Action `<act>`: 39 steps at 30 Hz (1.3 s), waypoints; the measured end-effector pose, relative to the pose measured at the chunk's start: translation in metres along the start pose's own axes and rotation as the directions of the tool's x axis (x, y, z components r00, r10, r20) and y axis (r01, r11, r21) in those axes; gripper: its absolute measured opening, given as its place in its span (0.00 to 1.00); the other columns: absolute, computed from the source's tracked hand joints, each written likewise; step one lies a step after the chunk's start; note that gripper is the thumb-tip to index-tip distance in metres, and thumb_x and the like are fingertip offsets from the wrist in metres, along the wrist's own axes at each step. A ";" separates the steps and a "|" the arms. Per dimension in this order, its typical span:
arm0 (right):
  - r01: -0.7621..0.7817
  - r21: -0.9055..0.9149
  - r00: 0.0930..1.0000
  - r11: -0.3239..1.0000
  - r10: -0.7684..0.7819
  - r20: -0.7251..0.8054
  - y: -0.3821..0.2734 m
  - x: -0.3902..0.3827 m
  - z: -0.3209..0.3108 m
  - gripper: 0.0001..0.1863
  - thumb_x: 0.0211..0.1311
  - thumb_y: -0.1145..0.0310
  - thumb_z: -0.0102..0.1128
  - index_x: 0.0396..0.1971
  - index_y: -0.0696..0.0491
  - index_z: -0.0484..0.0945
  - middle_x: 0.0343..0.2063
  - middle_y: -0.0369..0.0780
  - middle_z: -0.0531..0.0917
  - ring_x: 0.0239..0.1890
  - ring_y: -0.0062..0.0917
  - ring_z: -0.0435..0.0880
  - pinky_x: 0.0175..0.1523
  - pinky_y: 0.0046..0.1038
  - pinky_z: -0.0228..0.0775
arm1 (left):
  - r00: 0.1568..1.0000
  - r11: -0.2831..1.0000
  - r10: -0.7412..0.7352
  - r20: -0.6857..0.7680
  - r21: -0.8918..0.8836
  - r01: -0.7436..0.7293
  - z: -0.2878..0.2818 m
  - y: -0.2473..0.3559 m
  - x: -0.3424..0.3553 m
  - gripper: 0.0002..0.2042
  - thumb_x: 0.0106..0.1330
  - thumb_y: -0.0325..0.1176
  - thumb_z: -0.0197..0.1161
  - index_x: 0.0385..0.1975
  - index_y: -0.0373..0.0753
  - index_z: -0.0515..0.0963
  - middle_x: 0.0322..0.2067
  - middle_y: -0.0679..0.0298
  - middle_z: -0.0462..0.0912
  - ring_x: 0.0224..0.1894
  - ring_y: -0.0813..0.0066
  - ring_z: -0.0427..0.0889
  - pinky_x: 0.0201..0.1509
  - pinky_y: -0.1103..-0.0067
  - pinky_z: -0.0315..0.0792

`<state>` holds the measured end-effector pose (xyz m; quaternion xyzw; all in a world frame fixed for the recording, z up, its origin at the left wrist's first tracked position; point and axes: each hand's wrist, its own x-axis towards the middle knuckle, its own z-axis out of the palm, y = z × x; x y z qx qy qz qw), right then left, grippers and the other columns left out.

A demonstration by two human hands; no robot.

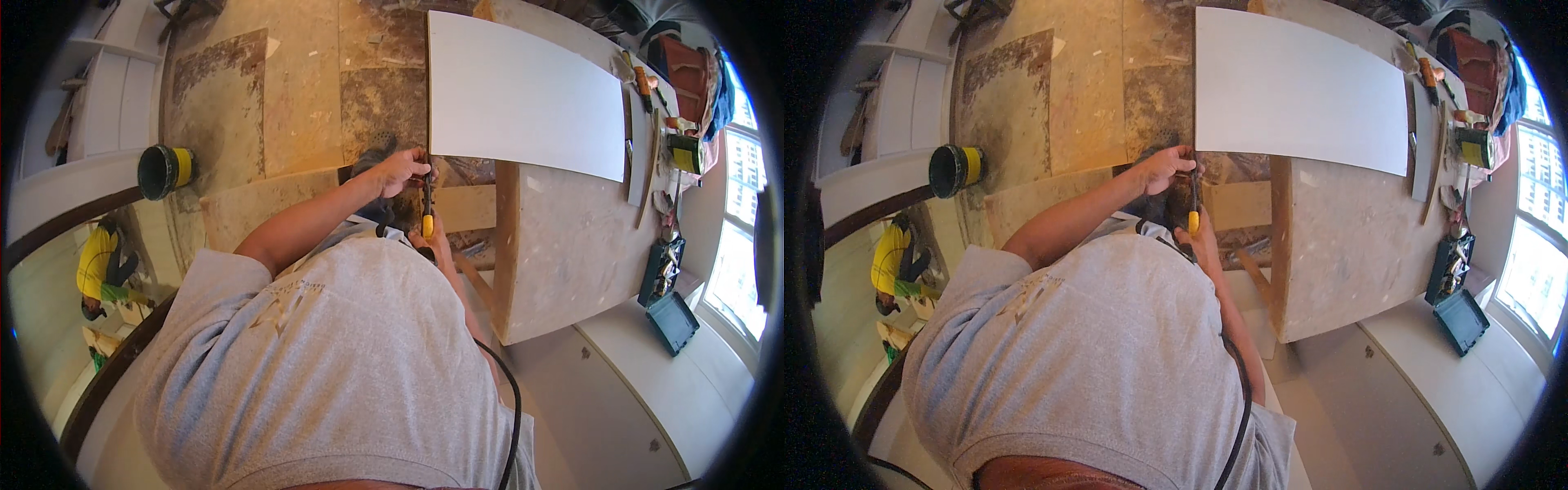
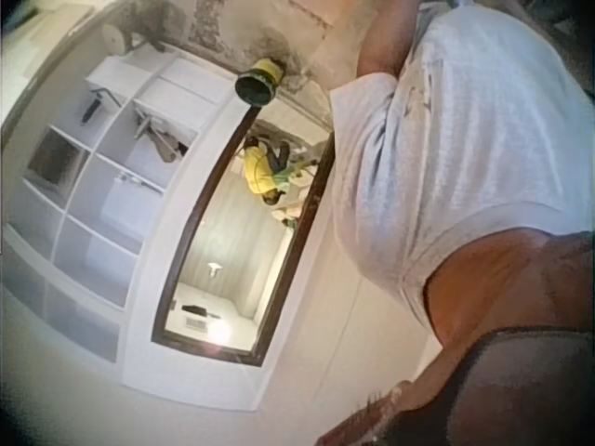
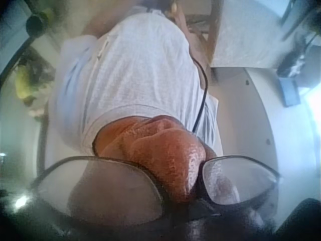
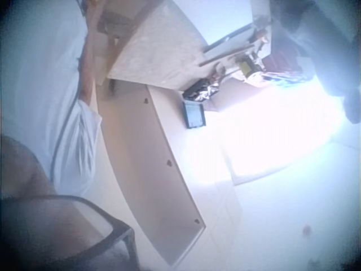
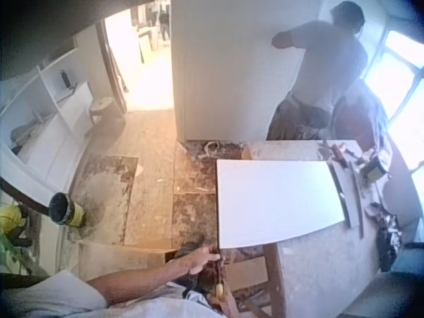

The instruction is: The person uses a wooden straight edge to measure and mark a white board, then uses shears to trim the edge of the board while at a wooden workbench.

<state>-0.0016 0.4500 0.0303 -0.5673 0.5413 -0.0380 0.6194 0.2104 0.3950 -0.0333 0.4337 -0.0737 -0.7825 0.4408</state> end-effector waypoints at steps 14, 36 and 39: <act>0.037 -0.199 0.996 0.979 -0.052 -0.072 0.024 0.013 0.011 0.41 0.57 0.61 0.66 0.68 0.58 0.59 0.55 0.57 0.75 0.59 0.50 0.74 0.63 0.41 0.66 | 0.999 0.999 -0.016 0.038 0.032 0.015 -0.007 0.005 0.007 0.08 0.71 0.27 0.59 0.47 0.41 0.77 0.42 0.63 0.85 0.47 0.69 0.82 0.53 0.68 0.76; 0.245 0.333 0.922 0.911 -0.113 -0.371 0.017 -0.079 -0.096 0.30 0.56 0.76 0.59 0.61 0.57 0.67 0.51 0.39 0.77 0.52 0.27 0.76 0.58 0.28 0.68 | 0.673 0.371 0.739 0.037 0.811 -0.452 -0.039 0.140 0.032 0.14 0.68 0.41 0.64 0.40 0.34 0.81 0.29 0.64 0.81 0.31 0.76 0.78 0.38 0.73 0.74; 0.326 0.517 0.889 0.792 -0.070 -0.452 0.029 -0.056 -0.095 0.25 0.57 0.77 0.58 0.57 0.55 0.69 0.45 0.35 0.78 0.47 0.23 0.76 0.54 0.26 0.69 | 0.603 0.089 0.759 0.247 0.877 -0.472 -0.010 0.220 0.058 0.15 0.68 0.42 0.64 0.40 0.34 0.80 0.28 0.61 0.81 0.32 0.74 0.78 0.38 0.73 0.73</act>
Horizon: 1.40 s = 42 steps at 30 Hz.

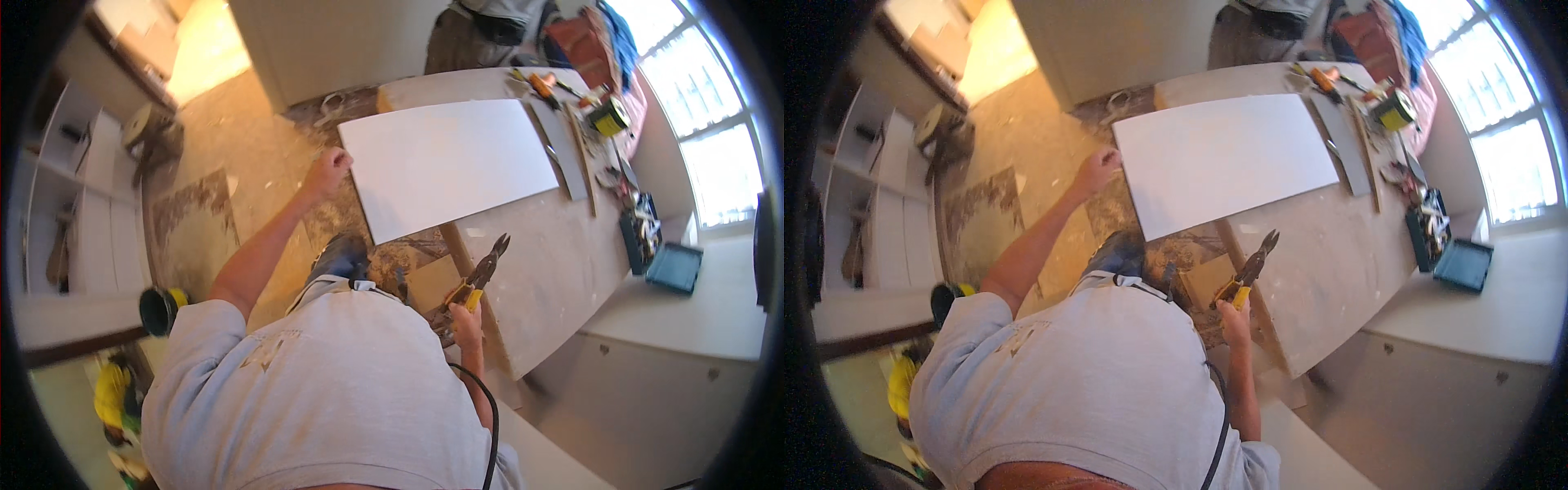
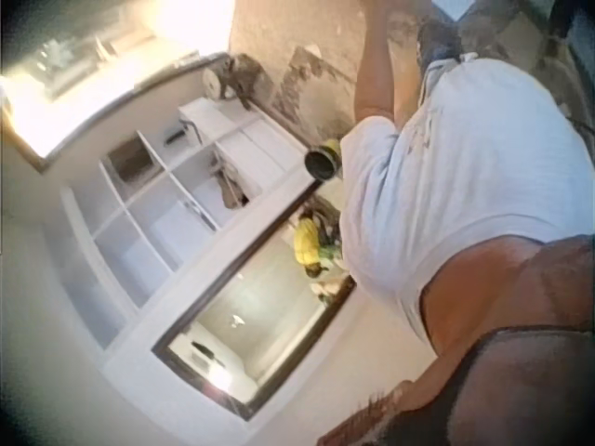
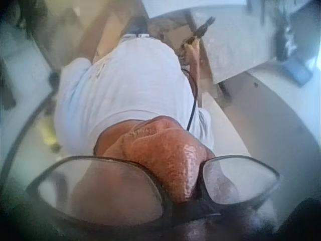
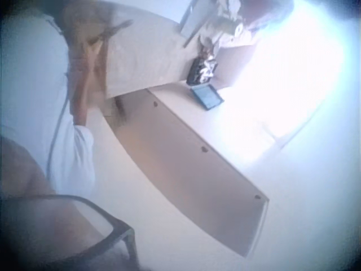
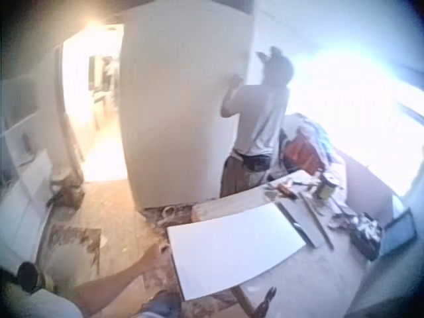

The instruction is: The person uses a wooden straight edge to measure and mark a white board, then uses shears to trim the edge of the board while at a wooden workbench.

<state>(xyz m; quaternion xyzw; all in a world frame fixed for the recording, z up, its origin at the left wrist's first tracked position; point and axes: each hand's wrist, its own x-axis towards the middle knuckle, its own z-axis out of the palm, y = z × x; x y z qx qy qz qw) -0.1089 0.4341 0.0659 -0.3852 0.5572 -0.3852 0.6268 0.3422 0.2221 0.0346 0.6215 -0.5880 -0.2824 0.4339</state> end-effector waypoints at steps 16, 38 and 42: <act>0.171 0.235 0.757 0.957 0.025 -0.653 0.009 0.088 0.153 0.19 0.59 0.69 0.65 0.49 0.56 0.72 0.39 0.36 0.78 0.41 0.22 0.78 0.50 0.26 0.71 | 0.602 0.959 -0.233 0.764 0.285 0.009 0.027 -0.035 0.247 0.38 0.67 0.66 0.56 0.49 0.27 0.78 0.47 0.53 0.82 0.49 0.63 0.81 0.54 0.70 0.74; 0.237 0.260 0.415 0.936 0.144 -0.898 0.068 0.147 0.170 0.18 0.58 0.69 0.66 0.45 0.58 0.72 0.37 0.37 0.77 0.38 0.23 0.76 0.43 0.29 0.70 | 0.446 0.845 -0.144 0.884 -0.125 0.520 0.010 0.023 0.201 0.13 0.64 0.39 0.73 0.38 0.39 0.77 0.32 0.70 0.78 0.33 0.82 0.74 0.36 0.80 0.69; 0.415 0.293 0.479 0.861 0.067 -0.875 0.070 0.144 0.168 0.13 0.59 0.71 0.63 0.43 0.56 0.73 0.34 0.33 0.77 0.35 0.21 0.77 0.42 0.27 0.70 | 0.502 0.924 0.028 0.864 -0.214 0.316 -0.017 0.085 0.198 0.12 0.61 0.34 0.73 0.32 0.39 0.74 0.28 0.73 0.72 0.31 0.85 0.69 0.34 0.83 0.65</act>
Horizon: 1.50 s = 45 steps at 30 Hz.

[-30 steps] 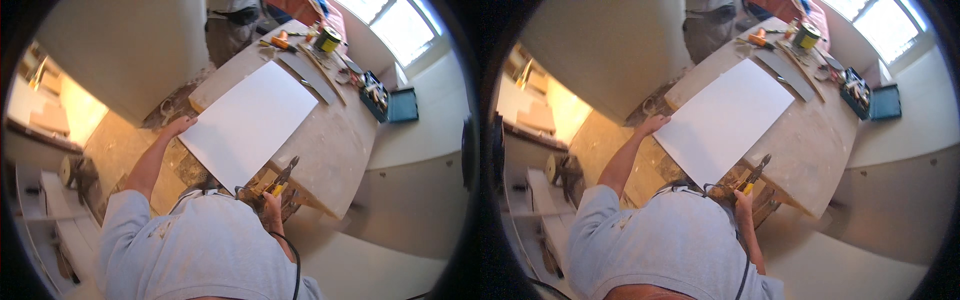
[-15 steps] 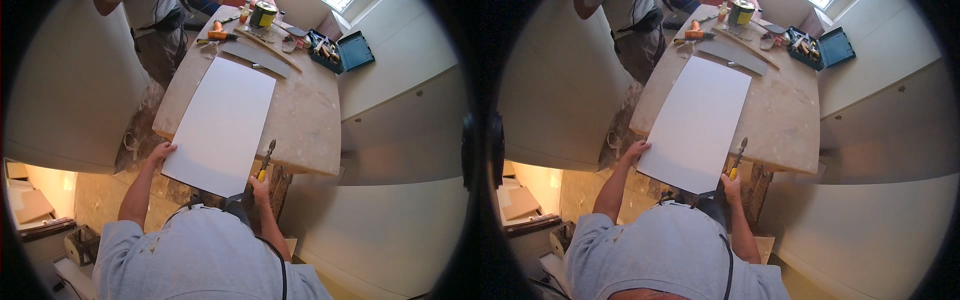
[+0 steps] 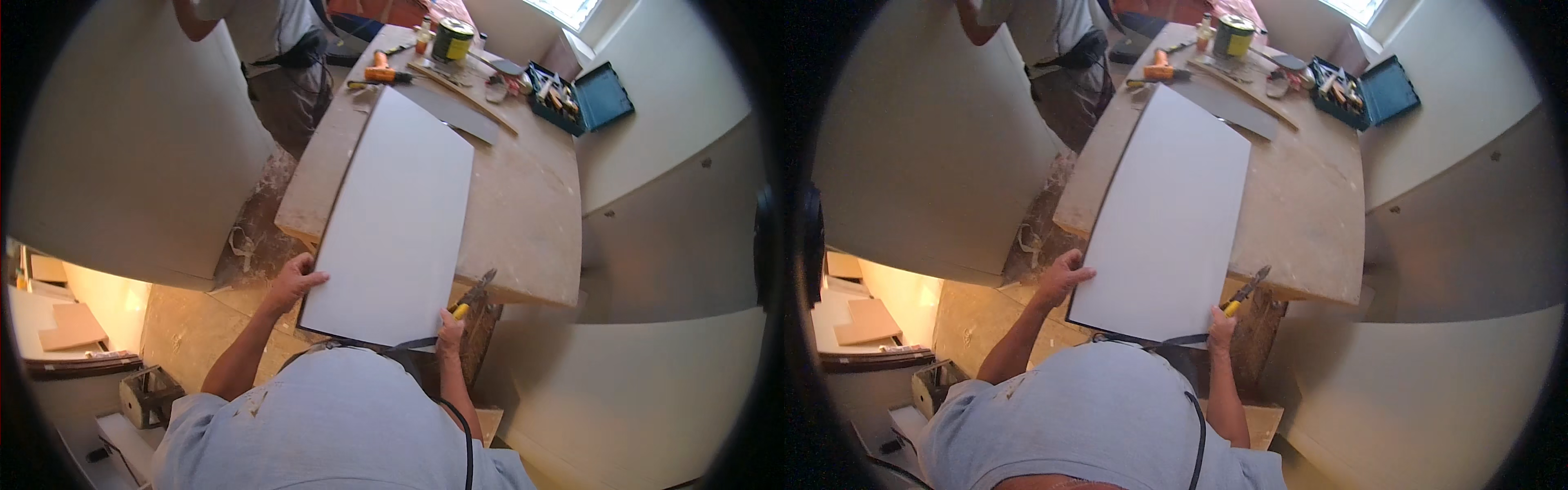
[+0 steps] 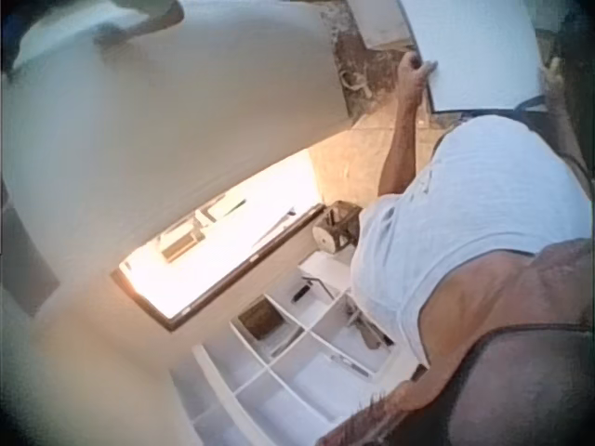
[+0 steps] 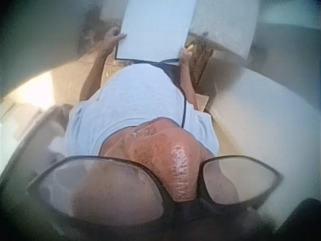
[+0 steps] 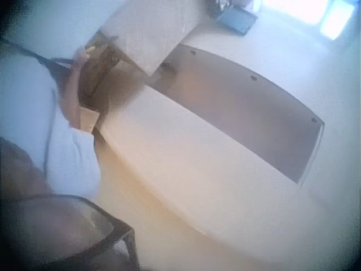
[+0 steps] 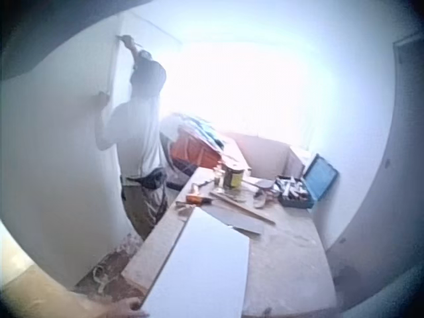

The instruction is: The person uses a wooden straight edge to measure and mark a white board, then uses shears to trim the edge of the board while at a wooden workbench.

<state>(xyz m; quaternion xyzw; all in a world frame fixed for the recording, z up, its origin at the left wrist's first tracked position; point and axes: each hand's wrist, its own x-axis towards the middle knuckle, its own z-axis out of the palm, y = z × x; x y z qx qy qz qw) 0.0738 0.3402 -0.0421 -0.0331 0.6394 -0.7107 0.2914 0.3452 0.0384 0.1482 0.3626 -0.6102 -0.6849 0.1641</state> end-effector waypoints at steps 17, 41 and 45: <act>-0.077 -0.081 0.995 0.994 0.083 0.063 -0.022 -0.005 0.005 0.13 0.63 0.64 0.59 0.39 0.60 0.80 0.36 0.38 0.83 0.38 0.22 0.81 0.45 0.27 0.73 | 0.979 0.922 0.203 0.023 0.331 -0.199 0.111 0.129 -0.026 0.15 0.59 0.39 0.71 0.28 0.32 0.77 0.23 0.67 0.78 0.27 0.81 0.74 0.31 0.77 0.70; 0.286 -0.227 0.949 0.931 -0.307 -0.064 -0.147 -0.071 -0.016 0.21 0.59 0.67 0.63 0.51 0.59 0.76 0.46 0.41 0.78 0.47 0.28 0.80 0.55 0.32 0.74 | 0.633 0.526 0.641 0.435 0.352 -0.775 0.241 0.172 -0.019 0.13 0.65 0.37 0.66 0.44 0.34 0.82 0.32 0.52 0.82 0.31 0.60 0.84 0.35 0.68 0.77; 0.328 0.443 0.929 0.835 -0.369 0.008 -0.229 -0.119 -0.010 0.32 0.60 0.69 0.58 0.65 0.58 0.64 0.55 0.45 0.75 0.59 0.34 0.75 0.69 0.36 0.61 | 0.609 0.493 0.575 0.547 0.362 -0.791 0.262 0.183 -0.012 0.18 0.67 0.46 0.64 0.42 0.35 0.82 0.33 0.51 0.82 0.36 0.53 0.84 0.40 0.63 0.77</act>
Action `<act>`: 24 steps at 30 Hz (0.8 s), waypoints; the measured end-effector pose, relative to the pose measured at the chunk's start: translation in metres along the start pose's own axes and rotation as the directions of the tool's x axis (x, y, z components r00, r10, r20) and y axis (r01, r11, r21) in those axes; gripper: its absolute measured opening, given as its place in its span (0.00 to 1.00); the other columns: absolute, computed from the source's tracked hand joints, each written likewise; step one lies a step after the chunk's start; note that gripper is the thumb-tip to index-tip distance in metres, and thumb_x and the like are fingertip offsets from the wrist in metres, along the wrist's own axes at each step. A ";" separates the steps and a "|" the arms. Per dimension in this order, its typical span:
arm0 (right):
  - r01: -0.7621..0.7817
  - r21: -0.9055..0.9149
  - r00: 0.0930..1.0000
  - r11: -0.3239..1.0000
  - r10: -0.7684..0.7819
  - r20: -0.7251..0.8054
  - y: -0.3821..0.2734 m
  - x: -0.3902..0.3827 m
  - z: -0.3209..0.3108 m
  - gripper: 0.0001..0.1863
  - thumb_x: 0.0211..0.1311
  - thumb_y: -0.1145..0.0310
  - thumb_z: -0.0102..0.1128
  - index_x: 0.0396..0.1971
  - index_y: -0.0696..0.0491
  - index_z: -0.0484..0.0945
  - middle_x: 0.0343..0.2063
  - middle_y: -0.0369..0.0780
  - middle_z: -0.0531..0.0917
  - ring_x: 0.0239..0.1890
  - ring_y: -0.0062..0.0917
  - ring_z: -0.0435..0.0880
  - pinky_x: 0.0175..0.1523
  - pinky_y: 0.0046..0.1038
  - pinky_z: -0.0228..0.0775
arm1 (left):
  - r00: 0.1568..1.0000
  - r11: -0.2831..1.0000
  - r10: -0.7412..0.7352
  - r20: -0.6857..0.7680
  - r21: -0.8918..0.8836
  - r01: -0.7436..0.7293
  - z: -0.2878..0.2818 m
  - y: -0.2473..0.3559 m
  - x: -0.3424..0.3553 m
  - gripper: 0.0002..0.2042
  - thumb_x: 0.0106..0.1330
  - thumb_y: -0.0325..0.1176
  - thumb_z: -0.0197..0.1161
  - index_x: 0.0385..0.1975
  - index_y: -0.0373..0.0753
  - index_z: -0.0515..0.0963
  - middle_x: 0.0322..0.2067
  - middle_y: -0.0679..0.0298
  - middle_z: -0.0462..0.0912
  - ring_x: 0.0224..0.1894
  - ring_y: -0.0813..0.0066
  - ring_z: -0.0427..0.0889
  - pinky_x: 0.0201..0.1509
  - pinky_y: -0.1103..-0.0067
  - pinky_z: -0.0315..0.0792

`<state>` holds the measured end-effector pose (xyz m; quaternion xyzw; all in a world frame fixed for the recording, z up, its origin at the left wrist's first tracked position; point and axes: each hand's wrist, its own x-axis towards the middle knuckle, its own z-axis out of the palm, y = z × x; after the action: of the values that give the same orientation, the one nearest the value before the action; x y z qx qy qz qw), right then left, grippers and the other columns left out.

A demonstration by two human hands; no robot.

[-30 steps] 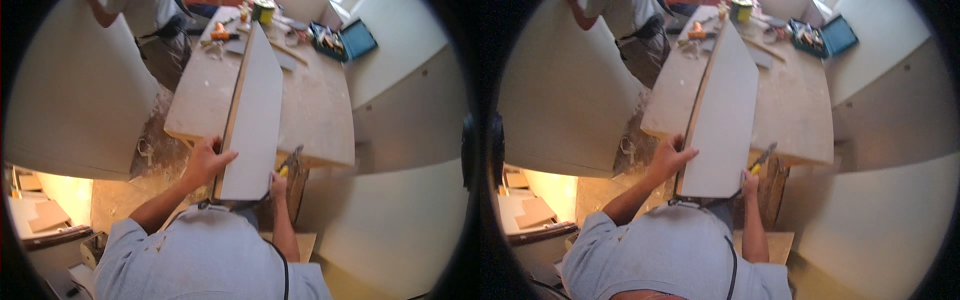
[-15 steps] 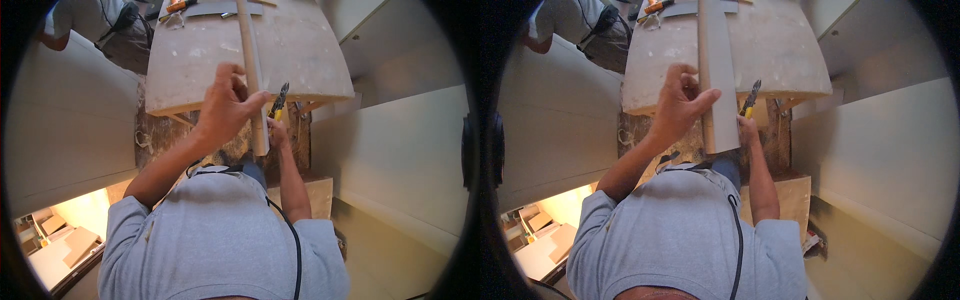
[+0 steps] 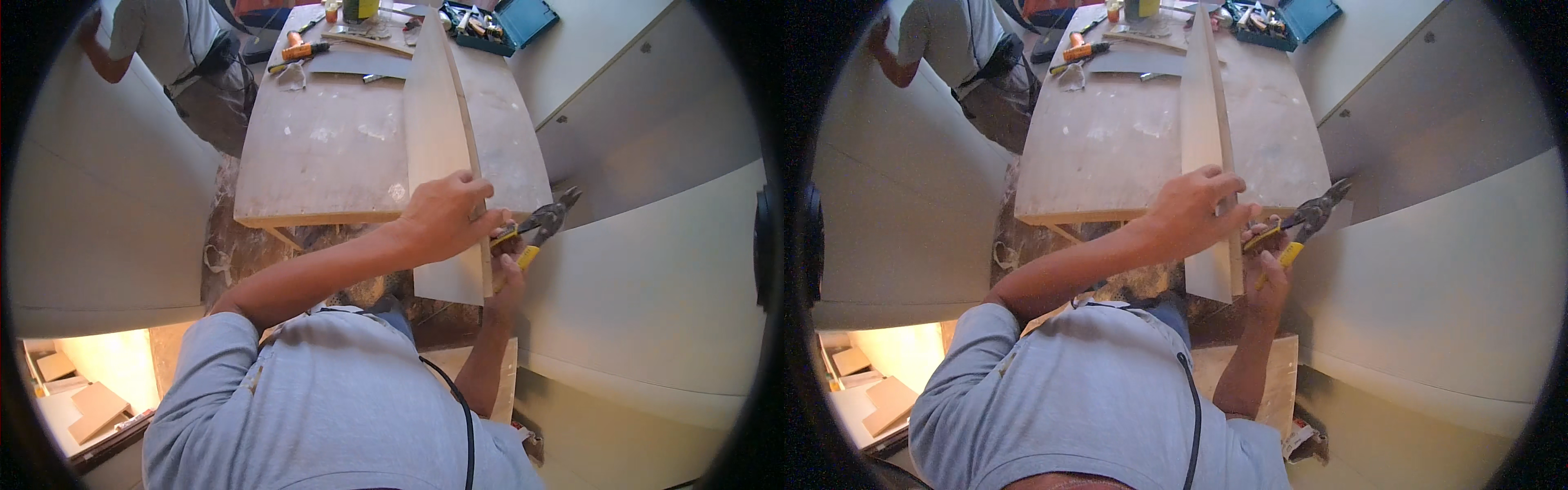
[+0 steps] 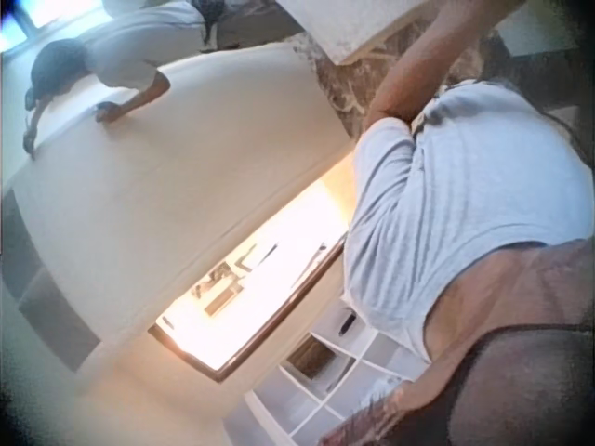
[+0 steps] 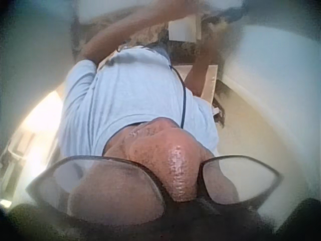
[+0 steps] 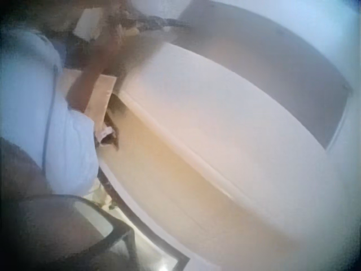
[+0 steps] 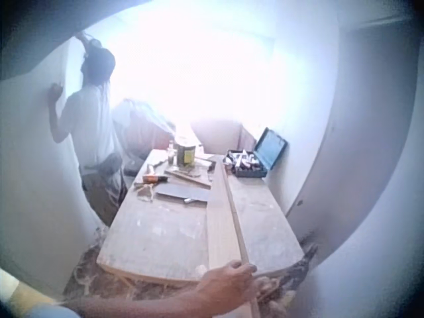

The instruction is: The person uses a wooden straight edge to measure and mark a white board, then uses shears to trim the edge of the board while at a wooden workbench.

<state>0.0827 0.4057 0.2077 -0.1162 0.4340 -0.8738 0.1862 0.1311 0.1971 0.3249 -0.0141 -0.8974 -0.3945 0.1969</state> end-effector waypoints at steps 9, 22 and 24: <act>-0.027 0.026 0.997 0.999 0.025 0.079 -0.051 0.039 -0.016 0.33 0.62 0.64 0.56 0.67 0.57 0.64 0.62 0.46 0.74 0.64 0.34 0.73 0.71 0.37 0.60 | 0.994 0.963 0.105 0.011 -0.251 -0.099 0.077 0.001 0.034 0.26 0.65 0.53 0.66 0.52 0.36 0.81 0.43 0.48 0.80 0.44 0.48 0.83 0.52 0.62 0.76; -0.094 0.036 0.989 0.995 0.097 -0.115 -0.052 0.085 -0.178 0.28 0.70 0.53 0.51 0.63 0.55 0.72 0.49 0.42 0.83 0.48 0.29 0.83 0.53 0.32 0.76 | 0.482 -0.036 -0.568 0.667 -0.605 0.795 0.211 -0.226 -0.107 0.31 0.73 0.61 0.54 0.58 0.35 0.73 0.54 0.55 0.79 0.54 0.68 0.78 0.53 0.62 0.76; -0.164 0.013 0.971 0.986 0.164 -0.175 -0.040 0.084 -0.214 0.26 0.69 0.52 0.52 0.59 0.55 0.74 0.46 0.42 0.84 0.45 0.29 0.84 0.51 0.33 0.77 | 0.406 -0.173 -0.618 0.673 -0.620 0.765 0.228 -0.223 -0.102 0.31 0.75 0.61 0.51 0.58 0.35 0.72 0.53 0.56 0.80 0.53 0.69 0.79 0.53 0.66 0.77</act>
<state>-0.0799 0.5450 0.1154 -0.0028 0.4574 -0.8619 0.2187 0.1065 0.2191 -0.0083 0.3426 -0.3809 -0.8446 -0.1559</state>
